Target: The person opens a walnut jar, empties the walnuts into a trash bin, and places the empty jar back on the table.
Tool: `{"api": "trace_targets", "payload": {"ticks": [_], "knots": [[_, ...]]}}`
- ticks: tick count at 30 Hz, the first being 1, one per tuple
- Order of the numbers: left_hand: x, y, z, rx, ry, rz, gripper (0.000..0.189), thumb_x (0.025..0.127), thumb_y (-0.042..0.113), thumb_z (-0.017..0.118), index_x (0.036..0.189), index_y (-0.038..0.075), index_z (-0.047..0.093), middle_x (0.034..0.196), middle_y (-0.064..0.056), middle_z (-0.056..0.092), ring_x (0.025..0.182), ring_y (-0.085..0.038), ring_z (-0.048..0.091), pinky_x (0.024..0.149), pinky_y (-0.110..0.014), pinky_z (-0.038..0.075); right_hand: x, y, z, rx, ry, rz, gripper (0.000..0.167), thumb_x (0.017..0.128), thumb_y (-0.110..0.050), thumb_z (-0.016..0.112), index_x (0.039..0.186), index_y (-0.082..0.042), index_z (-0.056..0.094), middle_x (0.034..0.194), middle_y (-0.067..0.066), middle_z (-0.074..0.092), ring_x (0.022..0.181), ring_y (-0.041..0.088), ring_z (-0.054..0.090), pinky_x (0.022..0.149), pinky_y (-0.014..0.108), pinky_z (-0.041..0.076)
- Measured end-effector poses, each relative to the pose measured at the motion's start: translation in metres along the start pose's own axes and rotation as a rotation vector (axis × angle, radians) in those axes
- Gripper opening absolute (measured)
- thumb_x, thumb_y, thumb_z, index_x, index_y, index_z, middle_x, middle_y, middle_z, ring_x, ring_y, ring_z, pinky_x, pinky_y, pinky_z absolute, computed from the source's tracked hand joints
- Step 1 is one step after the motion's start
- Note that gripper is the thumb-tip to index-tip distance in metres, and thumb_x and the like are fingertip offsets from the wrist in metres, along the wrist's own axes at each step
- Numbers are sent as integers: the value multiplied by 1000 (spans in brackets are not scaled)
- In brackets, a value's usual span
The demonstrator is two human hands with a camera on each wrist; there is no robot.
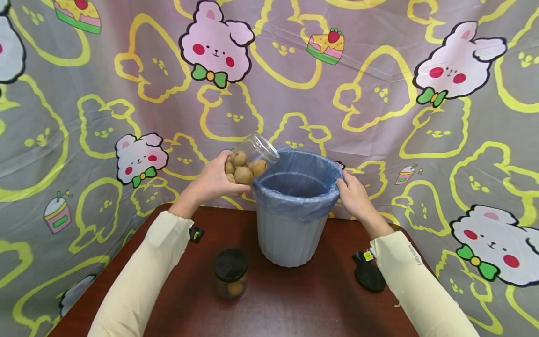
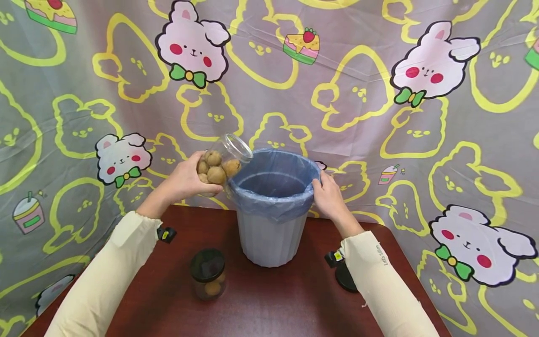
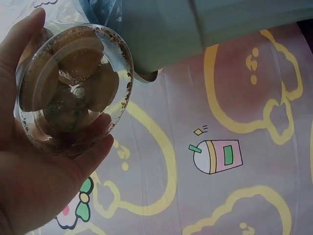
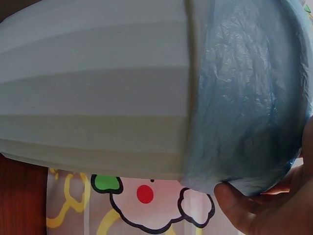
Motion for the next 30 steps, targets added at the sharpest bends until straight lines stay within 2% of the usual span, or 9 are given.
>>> {"api": "trace_targets", "payload": {"ticks": [4,15,21,30], "knots": [[3,2,-2,63,-9,7,96,61,42,87,135,8,37,114,-8,54,97,-24,56,83,-40,46,-1,1,1,8,23,-18,56,101,-27,30,147,4,20,151,24,21,138,38,18,110,50,16],[11,9,-7,235,6,66,91,58,41,88,129,8,42,112,-6,52,96,-23,54,81,-40,46,-1,2,4,25,25,-29,57,102,-28,27,146,6,18,151,24,18,139,38,13,110,51,10],[13,14,-11,330,-20,68,98,59,46,86,135,10,37,116,-7,50,101,-24,51,82,-42,46,1,5,6,10,47,-41,55,102,-26,28,146,7,20,150,26,20,138,39,16,110,50,14],[19,20,-13,384,-52,89,91,60,44,86,131,11,40,113,-5,49,97,-22,51,80,-40,46,0,6,6,11,56,-42,54,102,-24,29,145,7,21,150,27,21,138,39,17,110,50,14]]}}
Point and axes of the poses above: each hand's wrist, its own x-axis towards the middle knuckle, its own z-axis out of the palm, y = z × x, the point moved 1 cm from there along x, towards the middle knuckle
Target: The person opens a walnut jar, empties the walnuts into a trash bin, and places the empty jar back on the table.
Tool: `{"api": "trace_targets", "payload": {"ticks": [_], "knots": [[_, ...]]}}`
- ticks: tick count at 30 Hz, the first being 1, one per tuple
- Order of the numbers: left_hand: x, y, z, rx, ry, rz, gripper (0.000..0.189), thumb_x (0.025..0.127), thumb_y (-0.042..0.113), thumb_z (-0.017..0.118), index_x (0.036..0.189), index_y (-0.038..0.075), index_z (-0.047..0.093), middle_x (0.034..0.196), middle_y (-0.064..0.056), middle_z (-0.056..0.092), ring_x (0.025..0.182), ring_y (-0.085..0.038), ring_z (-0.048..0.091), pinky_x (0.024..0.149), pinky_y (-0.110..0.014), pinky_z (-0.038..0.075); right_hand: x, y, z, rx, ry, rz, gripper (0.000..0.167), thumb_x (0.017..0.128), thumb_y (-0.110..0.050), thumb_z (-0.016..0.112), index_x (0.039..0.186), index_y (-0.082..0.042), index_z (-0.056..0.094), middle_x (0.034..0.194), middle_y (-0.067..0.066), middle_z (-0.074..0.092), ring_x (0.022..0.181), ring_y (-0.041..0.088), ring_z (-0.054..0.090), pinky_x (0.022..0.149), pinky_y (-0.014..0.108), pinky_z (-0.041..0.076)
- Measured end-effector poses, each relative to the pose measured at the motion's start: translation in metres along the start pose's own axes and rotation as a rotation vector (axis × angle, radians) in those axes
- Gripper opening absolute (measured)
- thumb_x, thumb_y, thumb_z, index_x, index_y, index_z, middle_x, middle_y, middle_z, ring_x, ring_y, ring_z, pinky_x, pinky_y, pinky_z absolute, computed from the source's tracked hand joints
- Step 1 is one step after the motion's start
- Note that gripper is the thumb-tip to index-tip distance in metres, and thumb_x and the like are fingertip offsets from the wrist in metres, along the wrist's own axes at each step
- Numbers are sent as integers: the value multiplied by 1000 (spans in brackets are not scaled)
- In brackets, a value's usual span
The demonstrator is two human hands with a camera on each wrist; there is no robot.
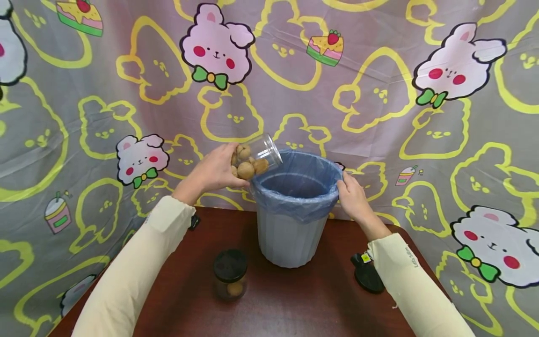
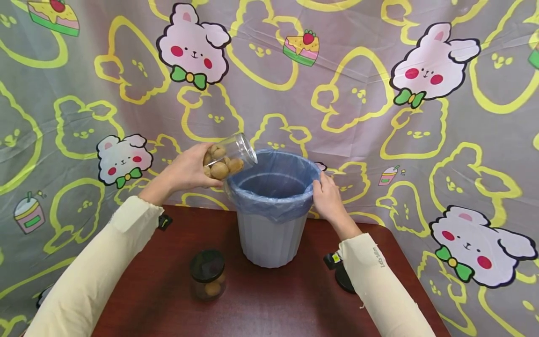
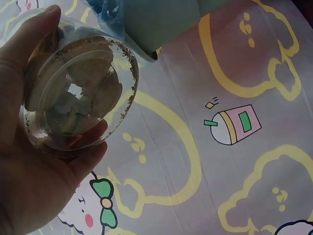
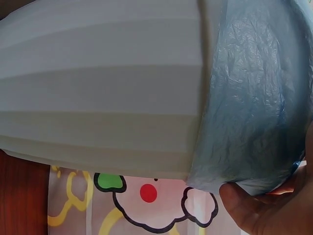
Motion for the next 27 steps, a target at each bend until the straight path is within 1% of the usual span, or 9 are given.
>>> {"api": "trace_targets", "payload": {"ticks": [9,16,21,25,27], "knots": [[5,5,0,109,-31,-16,104,61,50,84,140,8,32,121,-12,48,105,-28,49,84,-45,45,0,1,0,3,-4,5,55,102,-24,29,146,7,20,150,27,19,138,39,16,110,50,13],[10,6,0,184,-34,1,98,61,49,84,136,9,36,117,-12,49,103,-29,50,82,-44,45,-1,0,0,15,-9,7,55,102,-24,29,146,7,19,150,27,18,139,39,15,110,50,12],[11,10,-3,241,-36,17,97,61,49,84,135,9,37,118,-14,50,105,-31,50,83,-45,45,-1,0,0,9,-4,3,55,102,-25,29,145,7,19,150,27,19,138,39,16,110,50,13],[12,10,-3,281,-33,31,94,61,49,84,133,9,37,114,-14,50,102,-30,51,80,-45,47,0,1,1,7,4,2,55,102,-25,30,145,8,20,150,27,20,138,40,17,110,49,14],[12,10,-3,302,-25,48,93,61,49,85,131,9,38,112,-14,50,100,-30,52,79,-45,47,0,1,1,8,7,3,55,102,-25,30,145,7,20,150,27,20,138,39,17,110,49,14]]}}
Point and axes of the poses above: each hand's wrist, its own x-axis towards the middle knuckle, its own z-axis out of the palm, y = z × x, the point moved 1 cm from there along x, towards the middle knuckle
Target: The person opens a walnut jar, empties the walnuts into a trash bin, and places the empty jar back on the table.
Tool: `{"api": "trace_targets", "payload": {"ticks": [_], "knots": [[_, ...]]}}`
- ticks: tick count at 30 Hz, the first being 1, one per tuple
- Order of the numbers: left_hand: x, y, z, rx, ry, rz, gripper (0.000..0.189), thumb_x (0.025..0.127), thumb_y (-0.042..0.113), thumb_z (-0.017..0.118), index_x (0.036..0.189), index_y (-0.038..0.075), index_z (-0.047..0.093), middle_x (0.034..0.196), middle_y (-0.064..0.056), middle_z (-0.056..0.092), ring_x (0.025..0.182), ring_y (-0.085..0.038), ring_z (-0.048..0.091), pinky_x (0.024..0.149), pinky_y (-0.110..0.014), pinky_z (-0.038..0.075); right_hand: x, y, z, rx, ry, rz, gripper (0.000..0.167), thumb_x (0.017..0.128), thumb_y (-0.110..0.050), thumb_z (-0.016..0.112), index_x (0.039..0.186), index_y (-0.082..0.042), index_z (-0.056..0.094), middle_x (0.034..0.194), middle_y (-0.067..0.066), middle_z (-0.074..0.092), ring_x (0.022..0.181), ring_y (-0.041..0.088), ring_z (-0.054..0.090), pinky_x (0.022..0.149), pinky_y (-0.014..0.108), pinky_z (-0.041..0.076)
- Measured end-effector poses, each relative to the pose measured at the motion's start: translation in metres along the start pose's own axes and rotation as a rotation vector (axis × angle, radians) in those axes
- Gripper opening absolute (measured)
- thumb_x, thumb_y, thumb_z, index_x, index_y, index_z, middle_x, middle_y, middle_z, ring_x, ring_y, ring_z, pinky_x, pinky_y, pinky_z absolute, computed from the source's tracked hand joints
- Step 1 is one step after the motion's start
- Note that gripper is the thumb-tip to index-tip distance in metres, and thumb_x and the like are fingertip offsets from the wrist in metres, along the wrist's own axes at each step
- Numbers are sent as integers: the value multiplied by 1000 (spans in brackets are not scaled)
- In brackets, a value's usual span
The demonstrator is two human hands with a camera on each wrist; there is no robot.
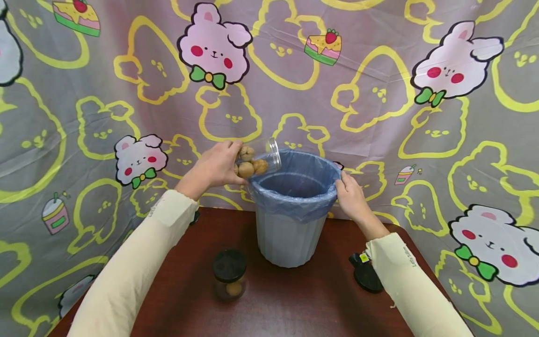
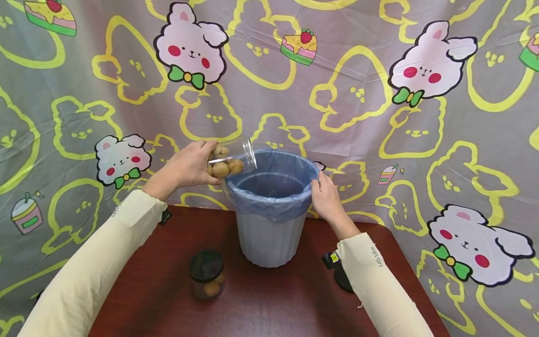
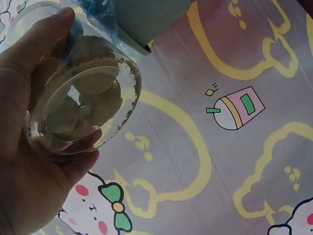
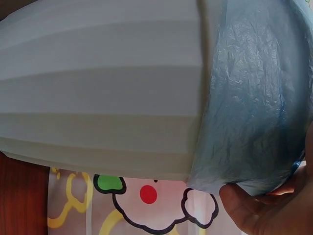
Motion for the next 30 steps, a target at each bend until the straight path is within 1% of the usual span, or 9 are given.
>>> {"api": "trace_targets", "payload": {"ticks": [5,11,14,19,21,26,30], "knots": [[1,0,-1,43,26,35,96,59,48,86,130,6,38,112,-15,51,102,-31,52,81,-46,47,0,0,1,4,10,-8,55,101,-24,31,145,8,21,149,27,21,138,40,18,110,49,15],[2,3,-2,97,19,45,100,59,49,86,134,6,36,112,-16,50,104,-33,51,81,-46,47,0,0,1,7,8,-7,55,101,-23,31,145,8,22,149,28,21,138,40,18,110,49,14],[3,3,-3,131,29,65,99,59,49,86,132,6,37,111,-16,50,102,-33,51,79,-45,47,0,0,1,5,7,-6,55,101,-23,31,145,8,22,149,27,21,138,40,17,110,49,14],[3,4,-4,208,69,107,87,59,47,87,120,6,41,108,-16,50,97,-33,51,77,-45,48,0,0,0,6,8,-10,55,101,-24,30,145,8,22,149,27,21,138,40,17,110,49,14],[3,5,-5,235,74,112,87,59,47,87,120,6,41,109,-17,51,98,-34,51,79,-45,48,0,0,0,7,6,-7,55,101,-23,30,145,8,21,149,28,20,138,40,17,111,48,14],[3,6,-4,280,71,119,94,59,49,86,127,5,38,115,-19,50,104,-35,50,83,-45,47,-1,0,0,10,3,2,55,101,-24,30,145,7,21,150,27,19,138,39,16,111,48,13],[4,6,-3,304,110,158,92,58,48,87,125,5,41,115,-20,51,106,-37,50,86,-46,47,-1,0,0,13,0,7,55,101,-25,29,146,7,20,150,26,19,138,39,16,111,48,13]]}}
Point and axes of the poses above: each hand's wrist, its own x-axis towards the middle knuckle, its own z-axis out of the palm, y = z × x, the point moved 1 cm from there along x, towards the middle knuckle
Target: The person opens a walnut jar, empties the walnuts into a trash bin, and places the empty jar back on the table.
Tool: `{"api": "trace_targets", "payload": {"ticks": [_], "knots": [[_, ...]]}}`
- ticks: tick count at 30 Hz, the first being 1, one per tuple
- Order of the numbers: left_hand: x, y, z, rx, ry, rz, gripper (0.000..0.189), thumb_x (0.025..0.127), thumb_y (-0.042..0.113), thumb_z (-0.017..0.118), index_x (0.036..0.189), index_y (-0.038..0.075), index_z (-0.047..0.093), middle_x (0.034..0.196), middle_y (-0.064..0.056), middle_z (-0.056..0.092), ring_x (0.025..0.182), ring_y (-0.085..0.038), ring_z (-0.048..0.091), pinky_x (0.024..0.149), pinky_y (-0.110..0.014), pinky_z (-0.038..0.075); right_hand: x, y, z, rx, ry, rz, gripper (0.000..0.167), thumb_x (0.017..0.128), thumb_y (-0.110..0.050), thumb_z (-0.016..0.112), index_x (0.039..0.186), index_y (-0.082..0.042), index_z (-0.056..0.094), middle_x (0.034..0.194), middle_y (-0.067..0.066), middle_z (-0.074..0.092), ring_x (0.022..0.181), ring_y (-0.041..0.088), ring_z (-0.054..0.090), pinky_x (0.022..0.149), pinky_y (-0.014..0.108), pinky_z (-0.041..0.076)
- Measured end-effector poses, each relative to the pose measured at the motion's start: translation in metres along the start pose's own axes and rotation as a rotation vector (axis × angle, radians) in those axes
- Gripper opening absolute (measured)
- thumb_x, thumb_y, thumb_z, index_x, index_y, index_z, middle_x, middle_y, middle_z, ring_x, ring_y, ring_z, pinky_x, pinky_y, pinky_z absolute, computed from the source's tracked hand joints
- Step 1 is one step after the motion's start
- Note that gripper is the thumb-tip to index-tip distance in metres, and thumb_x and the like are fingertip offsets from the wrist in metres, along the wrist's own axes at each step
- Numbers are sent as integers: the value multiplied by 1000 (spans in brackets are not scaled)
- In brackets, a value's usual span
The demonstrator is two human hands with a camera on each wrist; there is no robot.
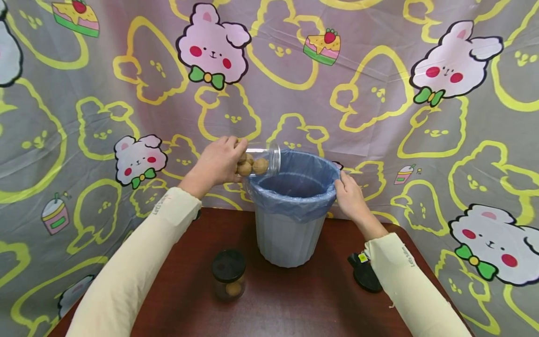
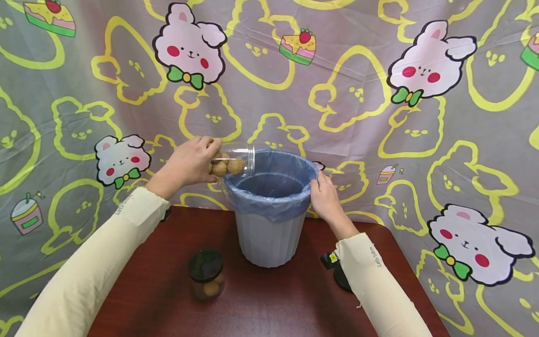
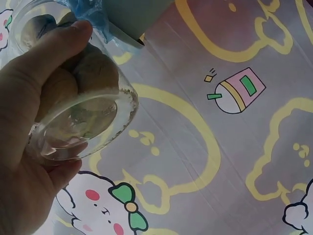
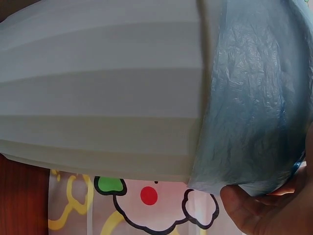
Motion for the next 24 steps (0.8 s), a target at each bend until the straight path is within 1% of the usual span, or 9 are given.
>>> {"api": "trace_targets", "payload": {"ticks": [4,7,12,17,20,24], "knots": [[0,-1,1,35,57,40,88,56,45,89,120,4,44,115,-21,52,108,-38,51,89,-46,45,0,0,0,4,-5,2,55,101,-25,29,146,7,19,151,26,18,139,38,15,111,48,13],[0,-1,2,56,84,61,87,55,44,90,118,4,45,113,-21,52,108,-38,51,91,-45,44,0,-1,0,4,-2,-1,55,101,-25,30,145,7,20,151,26,18,139,39,15,111,48,13],[0,-2,2,91,83,90,89,54,43,91,119,4,44,113,-21,52,108,-39,51,94,-45,42,0,-1,0,7,-9,3,56,101,-25,29,146,7,19,151,25,17,139,38,14,111,49,12],[1,-2,2,144,72,120,92,57,41,90,126,3,43,115,-22,51,110,-39,49,99,-45,37,-1,-1,-1,14,-27,15,56,102,-25,29,146,7,18,151,25,16,139,38,13,111,49,12],[1,-2,2,176,93,153,89,59,37,89,128,3,42,115,-22,51,110,-38,49,101,-44,36,-2,-2,-1,13,-26,13,56,101,-25,29,146,7,18,151,26,16,139,38,13,111,49,12],[2,-2,1,225,130,194,89,60,33,88,130,2,42,116,-22,50,110,-38,48,102,-43,34,0,-1,-1,9,-31,14,57,102,-27,28,146,7,17,152,26,15,139,39,12,111,49,12]]}}
Point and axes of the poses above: each hand's wrist, its own x-axis towards the middle knuckle, its own z-axis out of the palm, y = z × x, the point moved 1 cm from there along x, towards the middle knuckle
